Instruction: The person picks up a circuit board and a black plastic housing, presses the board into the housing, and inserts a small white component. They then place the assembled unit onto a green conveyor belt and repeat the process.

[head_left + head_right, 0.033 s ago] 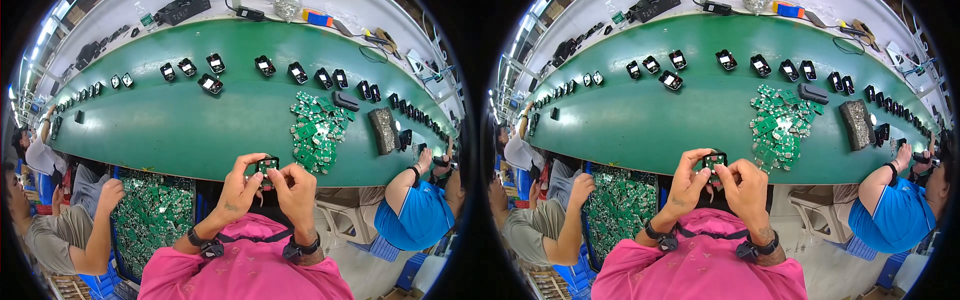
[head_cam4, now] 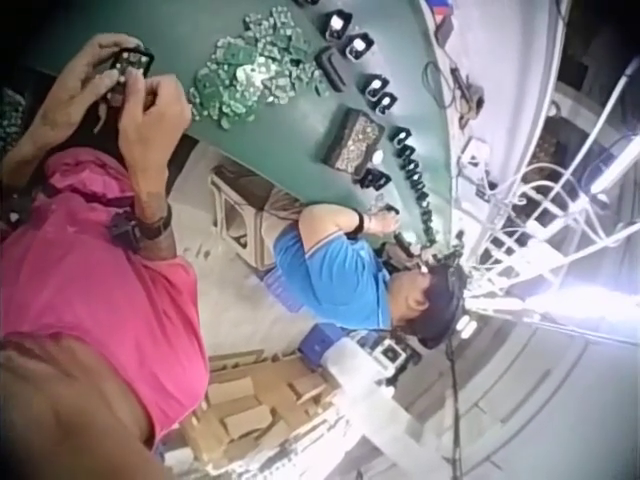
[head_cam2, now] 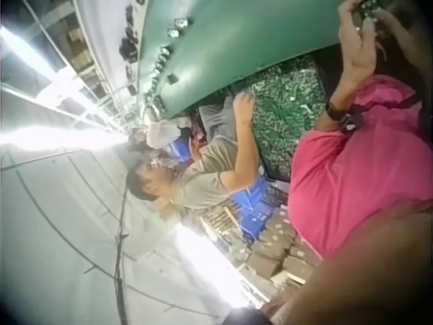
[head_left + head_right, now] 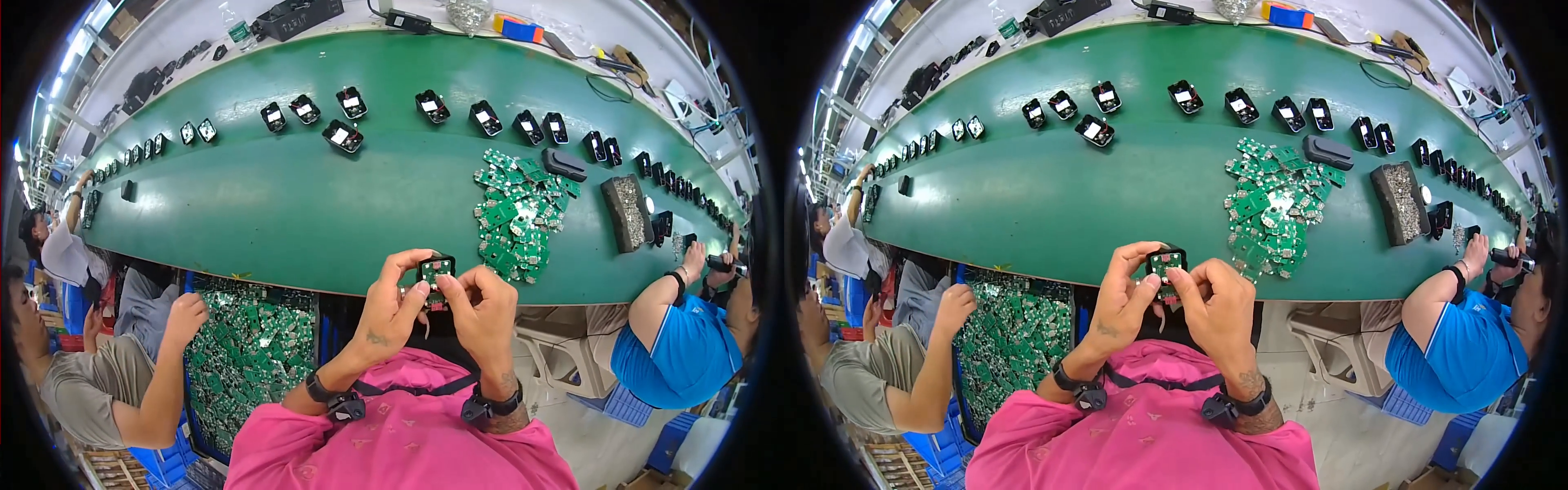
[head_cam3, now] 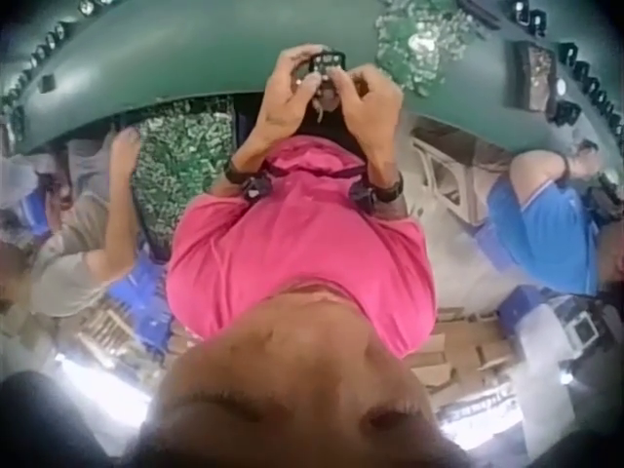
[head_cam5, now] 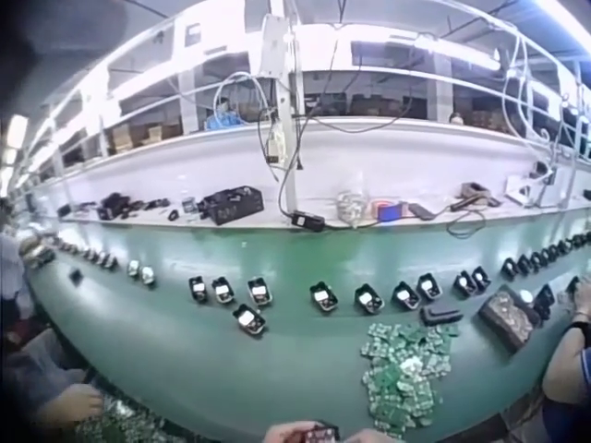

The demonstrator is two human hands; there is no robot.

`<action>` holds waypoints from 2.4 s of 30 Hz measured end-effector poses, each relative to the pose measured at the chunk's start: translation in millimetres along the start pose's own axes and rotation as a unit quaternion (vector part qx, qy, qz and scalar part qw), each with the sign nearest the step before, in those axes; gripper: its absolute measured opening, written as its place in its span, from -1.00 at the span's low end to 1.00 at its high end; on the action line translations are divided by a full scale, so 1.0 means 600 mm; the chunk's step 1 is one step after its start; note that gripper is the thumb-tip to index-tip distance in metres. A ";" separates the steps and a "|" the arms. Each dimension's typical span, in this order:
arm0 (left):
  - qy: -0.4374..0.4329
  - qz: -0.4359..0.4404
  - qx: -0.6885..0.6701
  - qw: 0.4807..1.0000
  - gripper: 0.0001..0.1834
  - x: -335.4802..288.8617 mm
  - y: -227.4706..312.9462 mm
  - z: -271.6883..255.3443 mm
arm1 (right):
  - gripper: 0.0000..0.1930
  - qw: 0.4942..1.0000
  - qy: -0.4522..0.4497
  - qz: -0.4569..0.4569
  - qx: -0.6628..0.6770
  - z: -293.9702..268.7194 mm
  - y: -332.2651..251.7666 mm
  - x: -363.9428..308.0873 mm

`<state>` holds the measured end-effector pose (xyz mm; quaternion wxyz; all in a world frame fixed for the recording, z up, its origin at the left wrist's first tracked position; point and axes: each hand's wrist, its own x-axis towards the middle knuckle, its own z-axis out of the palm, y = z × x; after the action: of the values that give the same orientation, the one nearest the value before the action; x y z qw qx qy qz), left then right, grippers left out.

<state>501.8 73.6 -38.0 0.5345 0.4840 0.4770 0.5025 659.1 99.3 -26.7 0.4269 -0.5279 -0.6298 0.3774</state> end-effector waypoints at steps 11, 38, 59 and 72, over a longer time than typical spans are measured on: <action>-0.042 -0.096 -0.007 0.994 -0.51 0.022 0.013 0.001 | -0.70 0.998 -0.032 -0.043 -0.029 0.006 0.024 0.008; 0.011 -0.061 0.061 0.996 -0.54 0.053 0.012 -0.024 | -0.60 0.996 -0.069 -0.040 0.027 0.064 0.026 0.055; 0.406 0.012 0.312 0.859 -0.43 0.437 -0.049 -0.760 | -0.74 0.990 -0.135 -0.030 -0.035 0.119 0.024 0.072; 0.113 0.031 0.501 0.857 -0.10 0.433 0.000 -0.635 | -0.65 0.914 0.050 -0.078 -0.395 -0.032 0.075 0.204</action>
<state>132.6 347.6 -73.3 0.1459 0.6409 0.7063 0.2629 683.0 227.5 -44.7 0.2425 -0.6209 -0.7445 0.0372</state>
